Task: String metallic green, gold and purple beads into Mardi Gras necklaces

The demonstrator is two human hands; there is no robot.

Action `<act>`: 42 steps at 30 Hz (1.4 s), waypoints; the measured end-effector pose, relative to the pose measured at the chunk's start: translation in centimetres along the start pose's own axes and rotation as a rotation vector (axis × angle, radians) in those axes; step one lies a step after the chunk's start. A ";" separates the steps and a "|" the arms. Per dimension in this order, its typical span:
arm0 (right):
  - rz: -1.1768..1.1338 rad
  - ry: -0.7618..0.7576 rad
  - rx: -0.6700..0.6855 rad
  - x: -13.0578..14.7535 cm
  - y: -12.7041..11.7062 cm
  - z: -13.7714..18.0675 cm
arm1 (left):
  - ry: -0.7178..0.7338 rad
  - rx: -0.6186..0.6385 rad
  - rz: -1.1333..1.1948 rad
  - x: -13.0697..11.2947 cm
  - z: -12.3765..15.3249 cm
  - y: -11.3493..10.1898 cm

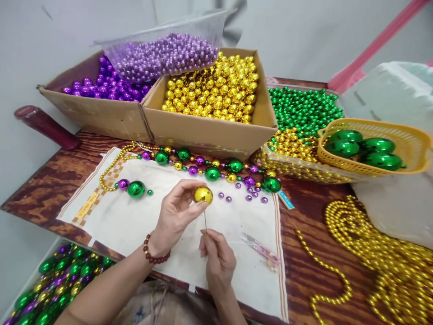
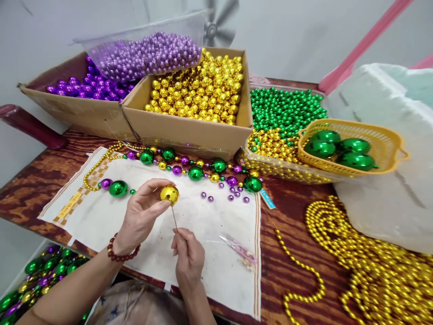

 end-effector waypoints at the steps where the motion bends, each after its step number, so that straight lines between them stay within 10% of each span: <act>1: 0.012 -0.023 0.009 0.1 0.1 0.1 | -0.022 0.004 0.019 0.3 -0.1 -0.1; 24: -0.089 0.301 0.069 -1.5 -0.3 -0.8 | -0.275 -0.025 -0.122 6.3 1.7 -0.8; 31: -0.205 0.447 -0.118 -3.1 -2.2 0.7 | -0.301 0.240 -0.414 8.1 3.7 -0.4; 42: -0.222 0.477 -0.358 -4.8 -8.0 4.0 | 0.122 0.453 -0.956 10.4 -3.9 4.0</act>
Point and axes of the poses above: each hand's wrist, its own z-axis away from the middle knuckle, its own y-axis out of the palm, x = y × z, the point moved 8 cm from there along -z, towards the middle knuckle, and after that the axes turned 4 degrees about z, right-handed, at the moved point
